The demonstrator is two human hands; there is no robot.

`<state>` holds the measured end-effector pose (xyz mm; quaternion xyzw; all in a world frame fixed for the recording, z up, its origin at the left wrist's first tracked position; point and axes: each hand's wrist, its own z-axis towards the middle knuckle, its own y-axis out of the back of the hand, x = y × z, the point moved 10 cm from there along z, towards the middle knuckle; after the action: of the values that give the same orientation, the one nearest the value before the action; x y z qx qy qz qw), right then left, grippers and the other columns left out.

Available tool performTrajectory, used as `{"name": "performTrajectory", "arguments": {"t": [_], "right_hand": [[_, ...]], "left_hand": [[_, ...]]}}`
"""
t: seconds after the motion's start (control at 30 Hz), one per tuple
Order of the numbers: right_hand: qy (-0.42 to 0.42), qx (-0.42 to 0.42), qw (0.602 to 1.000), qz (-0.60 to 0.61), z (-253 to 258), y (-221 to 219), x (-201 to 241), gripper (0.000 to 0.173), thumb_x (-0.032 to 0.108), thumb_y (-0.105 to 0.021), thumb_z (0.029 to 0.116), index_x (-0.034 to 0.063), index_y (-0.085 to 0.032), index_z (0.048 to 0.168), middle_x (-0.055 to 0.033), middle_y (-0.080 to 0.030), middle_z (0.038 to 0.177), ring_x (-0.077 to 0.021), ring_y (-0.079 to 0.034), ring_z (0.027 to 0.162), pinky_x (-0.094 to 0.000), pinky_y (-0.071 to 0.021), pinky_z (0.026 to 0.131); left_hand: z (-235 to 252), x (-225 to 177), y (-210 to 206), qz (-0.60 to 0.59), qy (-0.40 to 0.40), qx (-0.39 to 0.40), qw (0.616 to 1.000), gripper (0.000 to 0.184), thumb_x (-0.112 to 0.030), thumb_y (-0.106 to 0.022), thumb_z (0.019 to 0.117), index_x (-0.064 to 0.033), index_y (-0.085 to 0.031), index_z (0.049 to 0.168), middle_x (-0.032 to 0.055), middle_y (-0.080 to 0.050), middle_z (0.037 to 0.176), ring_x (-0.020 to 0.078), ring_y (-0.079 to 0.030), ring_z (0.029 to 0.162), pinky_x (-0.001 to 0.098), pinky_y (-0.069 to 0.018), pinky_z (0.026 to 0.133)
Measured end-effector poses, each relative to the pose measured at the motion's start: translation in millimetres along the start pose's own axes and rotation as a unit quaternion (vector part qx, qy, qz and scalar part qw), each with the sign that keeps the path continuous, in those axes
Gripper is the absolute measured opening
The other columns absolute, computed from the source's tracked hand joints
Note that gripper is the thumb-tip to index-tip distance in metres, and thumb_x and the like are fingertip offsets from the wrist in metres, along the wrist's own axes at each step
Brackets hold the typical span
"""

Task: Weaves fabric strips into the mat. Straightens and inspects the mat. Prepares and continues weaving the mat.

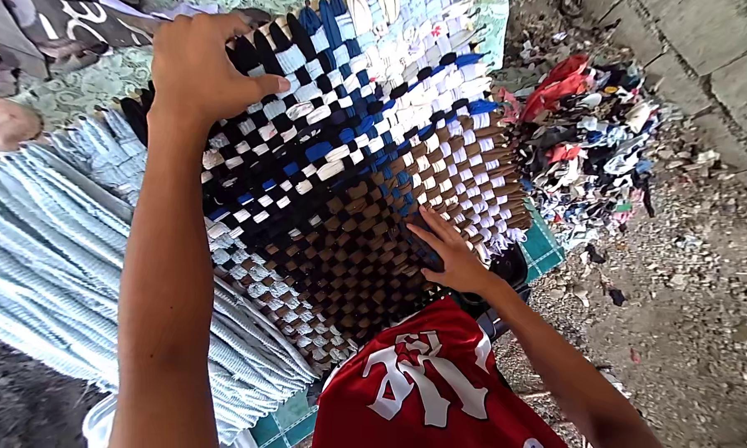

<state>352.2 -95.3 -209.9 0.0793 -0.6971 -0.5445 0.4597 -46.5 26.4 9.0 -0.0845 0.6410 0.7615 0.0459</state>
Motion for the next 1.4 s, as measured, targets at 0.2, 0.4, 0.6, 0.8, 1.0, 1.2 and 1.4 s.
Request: {"name": "performTrajectory", "arguments": {"t": [0.2,0.4,0.6,0.8,1.0,1.2,1.4], "right_hand": [[0.009,0.042,0.999,0.029,-17.0,20.3,0.7,0.102,0.052,-0.083,0.0742,0.0317,-0.033,0.162,0.0041,-0.006,0.174,-0.0175,-0.005,0.16,-0.0497,-0.0199,0.129],[-0.022,0.017,0.997,-0.069,-19.3,-3.0,13.3,0.127,0.057,-0.088,0.0585,0.0355,-0.022,0.164,-0.0054,0.004,0.174,-0.0236,0.009,0.16,-0.0529,-0.0052,0.13],[-0.046,0.019,0.996,-0.08,-20.4,-7.4,15.3,0.138,0.059,-0.089,0.0573,0.0314,-0.009,0.167,-0.0054,0.01,0.174,-0.0214,0.013,0.159,-0.0549,0.0025,0.129],[-0.067,0.028,0.994,-0.085,-19.9,-19.2,14.4,0.142,0.052,-0.09,0.0538,0.0356,-0.006,0.166,-0.0048,0.018,0.173,-0.024,0.021,0.158,-0.0606,0.0079,0.127],[-0.053,0.036,0.995,-0.076,-27.7,-15.0,6.8,0.134,0.046,-0.088,0.0597,0.0357,-0.008,0.166,0.0009,0.014,0.174,-0.0206,0.017,0.158,-0.0565,0.0002,0.129],[-0.05,0.041,0.998,0.01,-29.5,-4.1,7.9,0.116,0.045,-0.083,0.0691,0.0396,-0.018,0.165,0.0044,0.006,0.174,-0.0215,0.01,0.16,-0.0622,-0.0066,0.127],[-0.098,-0.007,0.992,-0.083,-20.1,-22.5,25.0,0.133,0.061,-0.088,0.0578,0.0416,-0.011,0.165,-0.0029,0.016,0.173,-0.0319,0.02,0.157,-0.0659,0.0053,0.125]], "left_hand": [[1.6,-0.9,-2.5,-0.001,0.003,0.0,1.0,0.09,-0.082,-0.06,0.0763,-0.0148,-0.062,0.135,0.0301,-0.064,0.127,0.0553,-0.058,0.121,0.0786,-0.0402,0.095],[1.7,2.1,-2.7,0.001,0.007,-0.003,1.0,0.088,-0.083,-0.06,0.0754,-0.0176,-0.063,0.134,0.0266,-0.066,0.126,0.0523,-0.06,0.12,0.0767,-0.0415,0.096],[0.2,-0.6,-1.2,-0.006,0.009,0.001,1.0,0.088,-0.081,-0.061,0.0763,-0.0142,-0.063,0.133,0.0299,-0.065,0.125,0.0546,-0.058,0.12,0.0777,-0.0399,0.095],[-0.4,-1.4,-1.1,-0.016,0.002,-0.005,1.0,0.086,-0.081,-0.061,0.0764,-0.0151,-0.064,0.132,0.0279,-0.066,0.124,0.0524,-0.06,0.12,0.0768,-0.0408,0.096],[0.0,-1.1,-1.3,-0.015,0.006,0.0,1.0,0.086,-0.081,-0.061,0.0762,-0.0156,-0.064,0.133,0.028,-0.066,0.124,0.0532,-0.059,0.12,0.0772,-0.0405,0.095],[1.2,2.2,-2.4,-0.018,0.012,-0.003,1.0,0.087,-0.081,-0.062,0.0756,-0.0178,-0.064,0.134,0.026,-0.066,0.127,0.0511,-0.059,0.121,0.076,-0.0406,0.097],[2.6,3.7,-4.0,-0.02,0.016,-0.001,1.0,0.087,-0.082,-0.061,0.0752,-0.0187,-0.064,0.135,0.0244,-0.065,0.13,0.0496,-0.058,0.124,0.0753,-0.04,0.099]]}}
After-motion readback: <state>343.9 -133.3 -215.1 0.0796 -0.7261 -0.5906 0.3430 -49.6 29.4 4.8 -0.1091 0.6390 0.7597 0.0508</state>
